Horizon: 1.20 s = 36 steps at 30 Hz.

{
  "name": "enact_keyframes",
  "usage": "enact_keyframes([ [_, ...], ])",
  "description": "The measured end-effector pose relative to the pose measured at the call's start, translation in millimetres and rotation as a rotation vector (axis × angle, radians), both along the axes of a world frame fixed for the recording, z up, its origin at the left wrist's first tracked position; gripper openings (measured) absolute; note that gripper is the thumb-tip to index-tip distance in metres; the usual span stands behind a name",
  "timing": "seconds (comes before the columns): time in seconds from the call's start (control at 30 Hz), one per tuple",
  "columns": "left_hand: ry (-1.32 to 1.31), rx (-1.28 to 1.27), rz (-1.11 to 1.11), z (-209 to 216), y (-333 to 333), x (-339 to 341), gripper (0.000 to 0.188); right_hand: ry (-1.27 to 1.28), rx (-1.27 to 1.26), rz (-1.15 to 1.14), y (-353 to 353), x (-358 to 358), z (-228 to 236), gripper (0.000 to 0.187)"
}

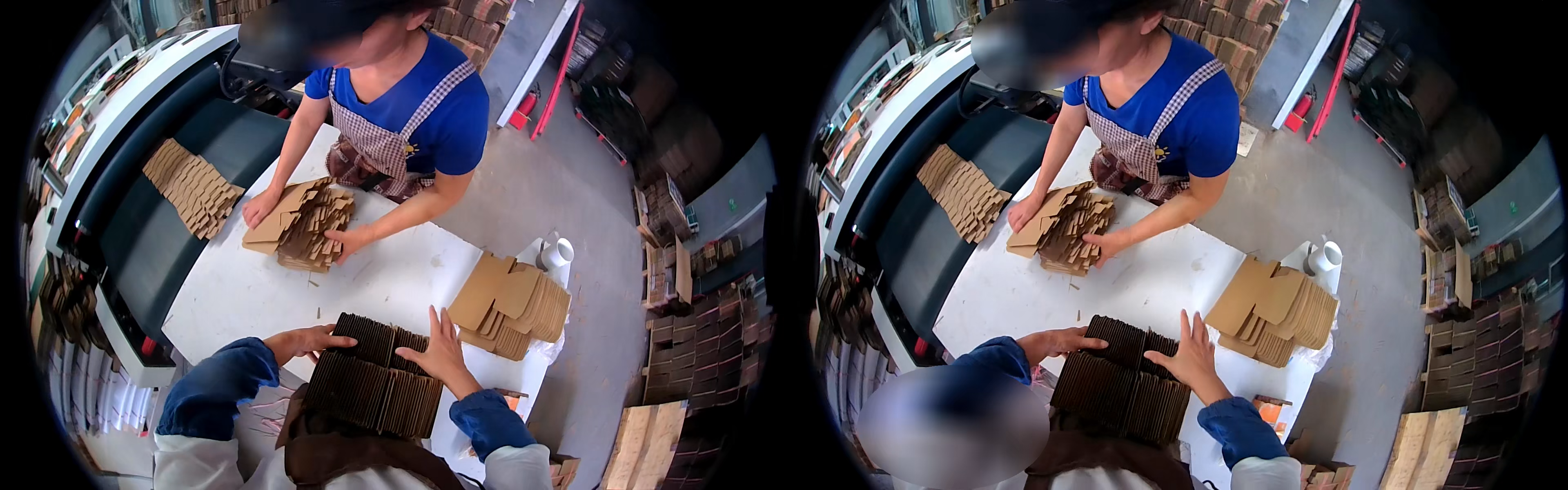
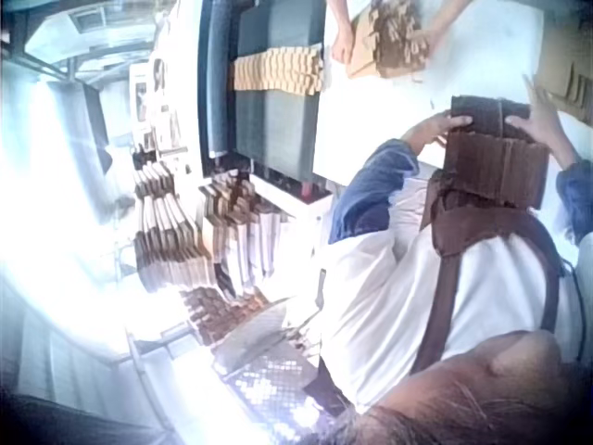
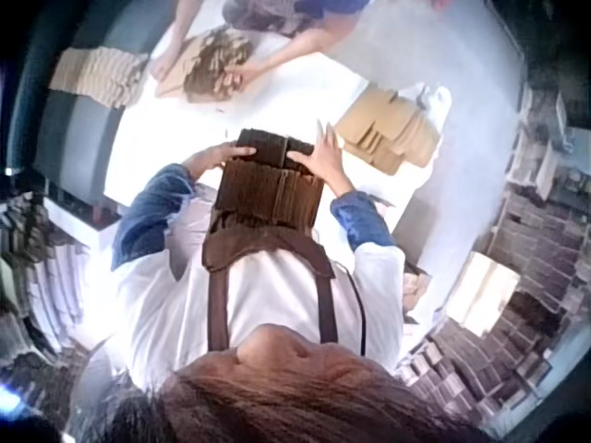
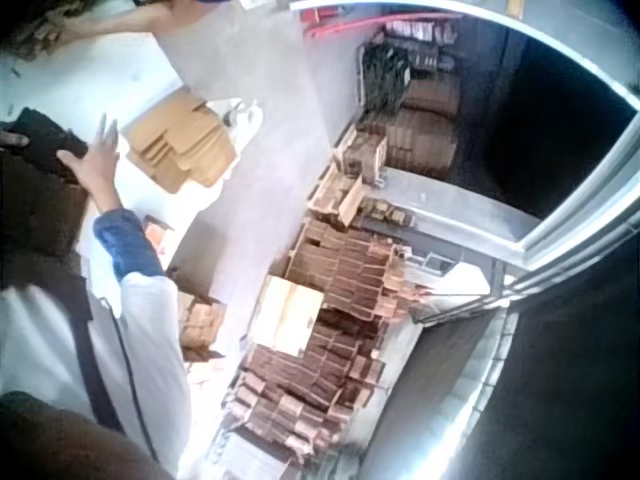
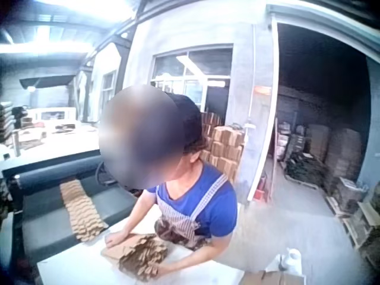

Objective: The person picks up stacks of flat corrugated cardboard pieces, places them into a strapping machine, and secures them with pink plastic straps. The person then removes the bundled stacks and stacks them on the floor. Another person assists by handing over additional stacks of cardboard.

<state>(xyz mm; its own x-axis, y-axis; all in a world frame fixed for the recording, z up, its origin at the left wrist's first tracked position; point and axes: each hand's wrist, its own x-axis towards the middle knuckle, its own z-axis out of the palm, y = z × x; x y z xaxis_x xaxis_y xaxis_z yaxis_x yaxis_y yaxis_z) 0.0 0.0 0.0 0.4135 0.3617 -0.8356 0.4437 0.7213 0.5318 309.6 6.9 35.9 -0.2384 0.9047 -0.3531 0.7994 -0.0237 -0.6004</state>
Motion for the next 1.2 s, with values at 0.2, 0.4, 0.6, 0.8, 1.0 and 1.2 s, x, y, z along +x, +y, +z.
enact_keyframes([
  [0.2, -0.054, 0.008, 0.035, 5, 0, 16, 0.110, -0.278, 0.076, 0.013, 4, -19, 14, 0.120],
  [0.4, -0.003, 0.007, 0.044, -2, 5, 8, 0.115, 0.048, 0.438, -0.315, -9, 22, -42, 0.083],
  [0.6, 0.059, 0.005, 0.074, 10, -2, 6, 0.120, 0.777, -0.657, -0.771, -61, 82, -47, 0.056],
  [0.8, 0.040, 0.034, 0.124, 37, -12, 10, 0.113, 0.888, -0.703, -0.475, -36, 45, -82, 0.056],
  [1.0, -0.073, 0.418, 0.467, 6, -81, -45, 0.111, 0.810, -0.586, -0.168, -20, -15, -57, 0.056],
  [1.2, -0.088, 0.664, 0.996, 37, -232, -89, 0.107, 0.750, -0.504, 0.232, -32, -133, -17, 0.056],
])
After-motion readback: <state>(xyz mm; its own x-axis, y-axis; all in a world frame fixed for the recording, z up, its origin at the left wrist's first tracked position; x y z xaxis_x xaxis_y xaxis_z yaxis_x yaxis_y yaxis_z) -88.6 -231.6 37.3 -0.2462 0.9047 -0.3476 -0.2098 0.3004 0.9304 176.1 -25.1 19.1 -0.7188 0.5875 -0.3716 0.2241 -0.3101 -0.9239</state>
